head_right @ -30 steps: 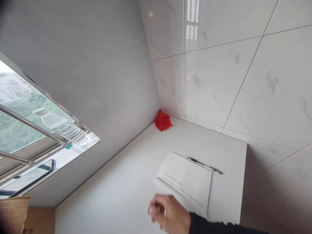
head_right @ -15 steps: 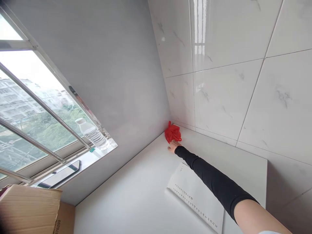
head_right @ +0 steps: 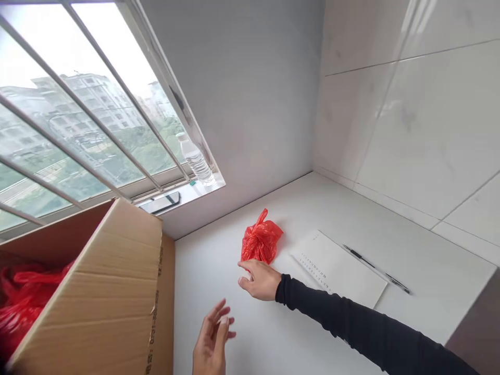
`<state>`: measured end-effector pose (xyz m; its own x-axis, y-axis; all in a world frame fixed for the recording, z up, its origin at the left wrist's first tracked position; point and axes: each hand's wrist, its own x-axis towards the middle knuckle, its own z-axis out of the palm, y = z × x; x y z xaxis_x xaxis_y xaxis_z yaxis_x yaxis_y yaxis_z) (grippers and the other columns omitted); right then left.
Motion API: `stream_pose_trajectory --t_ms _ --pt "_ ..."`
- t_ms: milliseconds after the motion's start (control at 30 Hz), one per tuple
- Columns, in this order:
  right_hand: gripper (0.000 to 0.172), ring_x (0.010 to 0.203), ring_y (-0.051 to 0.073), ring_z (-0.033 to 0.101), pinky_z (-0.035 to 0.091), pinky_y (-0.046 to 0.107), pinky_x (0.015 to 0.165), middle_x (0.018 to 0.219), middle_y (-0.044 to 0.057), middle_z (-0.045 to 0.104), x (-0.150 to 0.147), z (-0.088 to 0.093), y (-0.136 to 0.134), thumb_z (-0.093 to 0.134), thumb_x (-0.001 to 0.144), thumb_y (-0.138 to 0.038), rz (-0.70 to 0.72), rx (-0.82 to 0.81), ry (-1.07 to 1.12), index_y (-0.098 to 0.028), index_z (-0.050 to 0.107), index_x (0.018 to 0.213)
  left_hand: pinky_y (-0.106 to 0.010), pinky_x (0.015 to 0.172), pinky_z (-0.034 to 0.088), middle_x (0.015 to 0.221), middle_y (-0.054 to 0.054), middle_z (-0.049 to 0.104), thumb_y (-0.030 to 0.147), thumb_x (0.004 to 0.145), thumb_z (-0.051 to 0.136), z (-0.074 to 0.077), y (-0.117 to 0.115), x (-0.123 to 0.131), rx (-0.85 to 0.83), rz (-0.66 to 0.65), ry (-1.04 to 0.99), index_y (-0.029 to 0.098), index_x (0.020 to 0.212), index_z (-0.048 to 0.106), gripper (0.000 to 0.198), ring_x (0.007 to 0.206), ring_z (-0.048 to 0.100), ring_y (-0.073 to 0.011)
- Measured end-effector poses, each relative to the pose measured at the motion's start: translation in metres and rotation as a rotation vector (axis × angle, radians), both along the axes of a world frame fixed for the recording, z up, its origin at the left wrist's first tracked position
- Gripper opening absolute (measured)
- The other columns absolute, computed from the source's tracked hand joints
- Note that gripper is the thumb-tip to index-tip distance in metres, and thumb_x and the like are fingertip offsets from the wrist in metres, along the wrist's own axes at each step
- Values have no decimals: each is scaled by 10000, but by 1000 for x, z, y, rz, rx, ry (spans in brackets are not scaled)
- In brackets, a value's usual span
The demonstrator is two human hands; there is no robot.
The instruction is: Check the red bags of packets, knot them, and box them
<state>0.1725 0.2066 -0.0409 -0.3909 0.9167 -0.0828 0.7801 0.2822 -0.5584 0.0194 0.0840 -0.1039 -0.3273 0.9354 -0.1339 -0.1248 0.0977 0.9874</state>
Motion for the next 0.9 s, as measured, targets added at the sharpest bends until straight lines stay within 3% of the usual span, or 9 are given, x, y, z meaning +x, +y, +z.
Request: stream_pose_trajectory --t_ms 100,200,267,333,433,567,700,767,900 --pt "406 1078 179 660 488 357 1054 1424 77 599 -5 4 -16 435 1029 -289 18 92 78 -226 589 1399 -427 912 561 1353 -178 571 504 906 599 -28 27 4 -42 95 97 184 1338 565 539 1148 637 -289" --pt "468 1371 263 460 323 445 1194 1491 126 530 -2 -4 4 406 990 -209 -10 158 65 -144 544 1432 -472 1020 514 1398 -184 525 416 894 619 -41 41 7 -11 124 210 194 1444 485 609 1275 565 -319" --pt "541 1388 284 435 302 455 1200 1498 149 523 -2 -14 17 468 944 -188 11 151 38 -105 486 1479 -497 1100 452 1362 -166 541 318 883 612 -44 45 8 22 134 279 195 1426 514 565 1310 532 -320" --pt "572 1303 281 520 370 443 1148 1433 152 583 -2 -22 17 507 926 -201 35 116 12 -103 467 1488 -495 1094 457 1280 -148 583 243 892 556 -46 45 6 47 130 323 192 1344 590 456 1247 576 -305" --pt "585 998 253 661 506 415 943 1130 114 718 7 -23 -4 531 956 -325 27 32 -21 -117 446 1496 -437 948 551 1132 -111 652 208 934 470 -50 30 1 75 84 356 213 1181 686 328 1051 666 -261" --pt "660 644 199 607 501 347 689 686 -38 632 30 -9 -42 433 1018 -515 -20 -107 -35 -186 312 1578 -424 899 563 1168 -101 651 267 996 456 -52 -11 0 77 87 422 245 1233 657 311 1054 652 -255" --pt "530 653 184 585 477 338 691 721 -29 623 44 -5 -58 406 1027 -468 -85 -131 -47 -240 435 1505 -487 984 510 1266 -113 595 294 990 520 -46 -34 13 123 79 548 274 1312 621 338 1194 568 -292" --pt "474 681 179 596 480 335 693 796 -9 657 45 -7 -61 459 1003 -440 -73 -140 -56 -240 510 1430 -511 1005 484 1270 -105 598 271 961 575 -44 -32 19 160 39 614 288 1317 624 360 1190 557 -300" --pt "269 644 177 569 455 334 632 747 -13 648 42 -6 -66 505 980 -428 -57 -163 -63 -240 642 1117 -487 963 490 1208 -102 609 194 956 554 -42 -24 23 192 25 715 259 1276 627 335 1128 564 -286"
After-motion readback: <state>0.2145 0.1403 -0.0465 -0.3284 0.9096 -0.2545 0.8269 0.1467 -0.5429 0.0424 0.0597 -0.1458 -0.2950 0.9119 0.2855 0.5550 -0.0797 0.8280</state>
